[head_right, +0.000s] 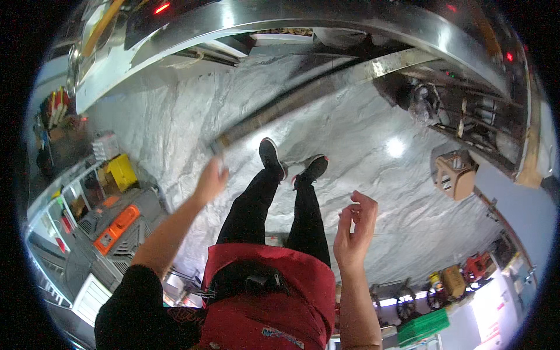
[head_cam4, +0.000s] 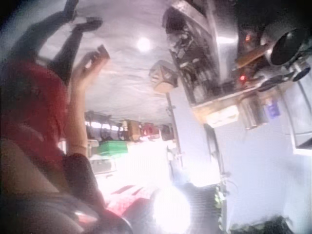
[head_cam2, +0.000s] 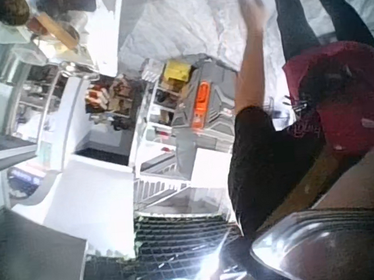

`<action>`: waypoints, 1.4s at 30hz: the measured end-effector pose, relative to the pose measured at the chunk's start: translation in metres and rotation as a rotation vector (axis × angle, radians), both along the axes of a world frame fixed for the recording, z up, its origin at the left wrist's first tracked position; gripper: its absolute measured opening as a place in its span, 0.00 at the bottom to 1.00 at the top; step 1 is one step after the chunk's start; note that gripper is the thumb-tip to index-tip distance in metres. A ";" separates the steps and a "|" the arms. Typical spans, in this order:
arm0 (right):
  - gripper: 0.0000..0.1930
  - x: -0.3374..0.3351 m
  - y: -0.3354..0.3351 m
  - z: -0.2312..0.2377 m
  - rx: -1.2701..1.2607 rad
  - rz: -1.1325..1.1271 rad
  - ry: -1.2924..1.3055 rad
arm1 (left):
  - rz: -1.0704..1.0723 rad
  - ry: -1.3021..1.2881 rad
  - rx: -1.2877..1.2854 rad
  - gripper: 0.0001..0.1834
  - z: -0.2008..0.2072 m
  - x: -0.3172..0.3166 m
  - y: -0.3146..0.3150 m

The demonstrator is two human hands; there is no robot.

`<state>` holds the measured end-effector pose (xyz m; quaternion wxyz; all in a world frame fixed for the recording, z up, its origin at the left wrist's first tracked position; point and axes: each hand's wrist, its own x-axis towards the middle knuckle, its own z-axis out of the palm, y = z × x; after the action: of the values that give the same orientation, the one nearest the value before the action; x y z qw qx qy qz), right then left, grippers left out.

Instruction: The person prepares food in a commercial kitchen. They retrieve noodles from a bag, add them to a container, and stir ingredients in multiple small pans on an induction cooktop using chopsticks and a ladle.

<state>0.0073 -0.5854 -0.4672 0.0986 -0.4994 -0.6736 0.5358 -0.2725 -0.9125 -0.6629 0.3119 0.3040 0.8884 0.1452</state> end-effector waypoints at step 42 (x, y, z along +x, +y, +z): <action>0.46 0.204 0.108 -0.154 0.650 0.083 -0.688 | 0.287 -0.284 0.807 0.15 -0.251 -0.111 0.571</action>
<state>0.2111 -0.4779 -0.6212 -0.0004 -0.5638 -0.8193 0.1043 -0.3836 -0.3413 -0.9141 0.2640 0.2520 0.7423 0.5619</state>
